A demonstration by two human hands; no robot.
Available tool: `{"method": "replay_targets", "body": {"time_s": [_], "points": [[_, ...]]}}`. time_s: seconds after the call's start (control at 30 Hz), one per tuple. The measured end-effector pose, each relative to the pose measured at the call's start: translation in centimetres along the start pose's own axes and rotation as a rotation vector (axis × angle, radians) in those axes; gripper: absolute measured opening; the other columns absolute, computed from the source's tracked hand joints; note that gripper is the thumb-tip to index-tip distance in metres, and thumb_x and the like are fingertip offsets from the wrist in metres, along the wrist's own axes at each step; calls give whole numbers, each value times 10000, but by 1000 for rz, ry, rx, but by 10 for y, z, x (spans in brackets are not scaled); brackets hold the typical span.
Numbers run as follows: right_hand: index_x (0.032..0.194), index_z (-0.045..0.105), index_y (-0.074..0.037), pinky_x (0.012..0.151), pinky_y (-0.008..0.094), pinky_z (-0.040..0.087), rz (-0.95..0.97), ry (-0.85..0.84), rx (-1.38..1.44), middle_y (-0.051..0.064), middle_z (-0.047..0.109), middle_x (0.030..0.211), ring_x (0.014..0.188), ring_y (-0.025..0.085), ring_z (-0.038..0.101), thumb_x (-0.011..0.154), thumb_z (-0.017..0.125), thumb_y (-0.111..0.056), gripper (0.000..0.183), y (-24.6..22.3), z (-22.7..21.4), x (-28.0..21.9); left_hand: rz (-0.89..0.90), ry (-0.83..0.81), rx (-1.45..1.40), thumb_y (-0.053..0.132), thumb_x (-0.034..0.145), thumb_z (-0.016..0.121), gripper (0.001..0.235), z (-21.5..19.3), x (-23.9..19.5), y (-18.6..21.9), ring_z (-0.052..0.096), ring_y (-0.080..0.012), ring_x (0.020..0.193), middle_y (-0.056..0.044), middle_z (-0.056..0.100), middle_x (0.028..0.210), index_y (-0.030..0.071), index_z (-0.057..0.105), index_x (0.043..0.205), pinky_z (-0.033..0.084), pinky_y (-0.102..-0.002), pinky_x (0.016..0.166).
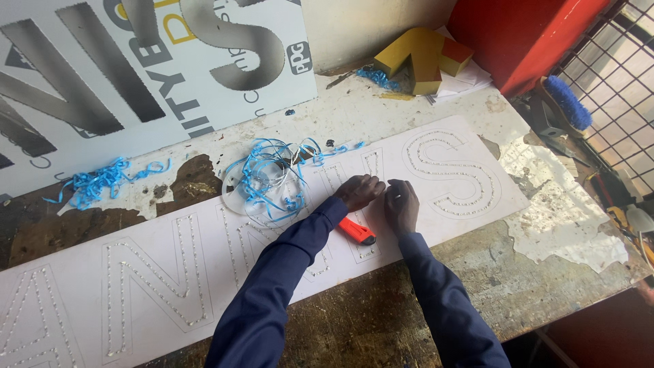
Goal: The person assembles a sign by hand, pressing a blue-white LED strip onto a foam board with letter cutouts, then uses a red utility knife to cut the strip. The person then presses the remaining parts of the LED strip onto the board.
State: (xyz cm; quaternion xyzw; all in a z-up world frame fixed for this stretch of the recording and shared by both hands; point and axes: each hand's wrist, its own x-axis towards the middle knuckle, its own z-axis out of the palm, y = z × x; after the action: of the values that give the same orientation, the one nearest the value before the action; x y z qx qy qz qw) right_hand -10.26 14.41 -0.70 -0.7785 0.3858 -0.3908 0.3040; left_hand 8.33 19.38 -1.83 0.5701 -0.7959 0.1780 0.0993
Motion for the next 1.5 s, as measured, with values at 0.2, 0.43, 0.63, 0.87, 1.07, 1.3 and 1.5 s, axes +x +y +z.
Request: {"method": "replay_targets", "body": {"time_s": [0.2,0.43,0.63,0.87,1.07,1.3,1.5], "points": [[1267,775,-222,847,552,644,6,-3,3,93,722,972,944,372,798,1046,690,-145,250,0,0,-1,-46,26,114,102,767,889,332,-6,2,11,795,-229,792,-24,682,856,183,632,961,671,-321,677],[1272,775,-239,854,550,644,1,-6,-19,94,722,975,941,363,797,1027,711,-141,271,2,1,-2,-21,95,220,173,743,940,367,1,-2,11,793,-189,792,-2,687,855,198,629,936,669,-287,708],[1259,785,-232,843,533,638,16,-1,-5,84,724,964,935,346,799,1032,686,-134,266,0,1,0,-24,118,212,168,735,929,341,-8,-3,13,783,-189,773,-7,687,841,191,639,913,666,-294,689],[1278,776,-202,862,556,635,21,-33,-32,116,724,974,945,380,796,1057,677,-129,252,-4,-1,1,-58,75,162,137,870,840,218,1,-4,8,792,-190,815,-2,684,863,173,652,973,666,-302,721],[1255,773,-208,840,555,635,35,-19,-43,107,723,962,934,371,795,1075,668,-150,216,-1,1,0,-195,-18,-161,210,1004,742,151,-4,-12,-8,760,-226,1028,-21,659,1001,180,644,1115,681,-369,852],[1257,770,-210,853,547,639,55,-27,-54,97,719,961,952,368,789,1058,649,-160,238,-1,2,0,-286,-129,-476,190,1051,752,91,6,5,-26,770,-405,1068,-147,735,1031,158,685,1103,655,-520,941],[1238,775,-237,862,515,656,52,-31,-101,73,742,975,974,339,802,1028,683,-175,237,-4,-1,-1,-137,-156,-143,98,964,806,206,9,11,-15,764,-245,936,-50,677,977,148,654,1094,687,-382,802]]}}
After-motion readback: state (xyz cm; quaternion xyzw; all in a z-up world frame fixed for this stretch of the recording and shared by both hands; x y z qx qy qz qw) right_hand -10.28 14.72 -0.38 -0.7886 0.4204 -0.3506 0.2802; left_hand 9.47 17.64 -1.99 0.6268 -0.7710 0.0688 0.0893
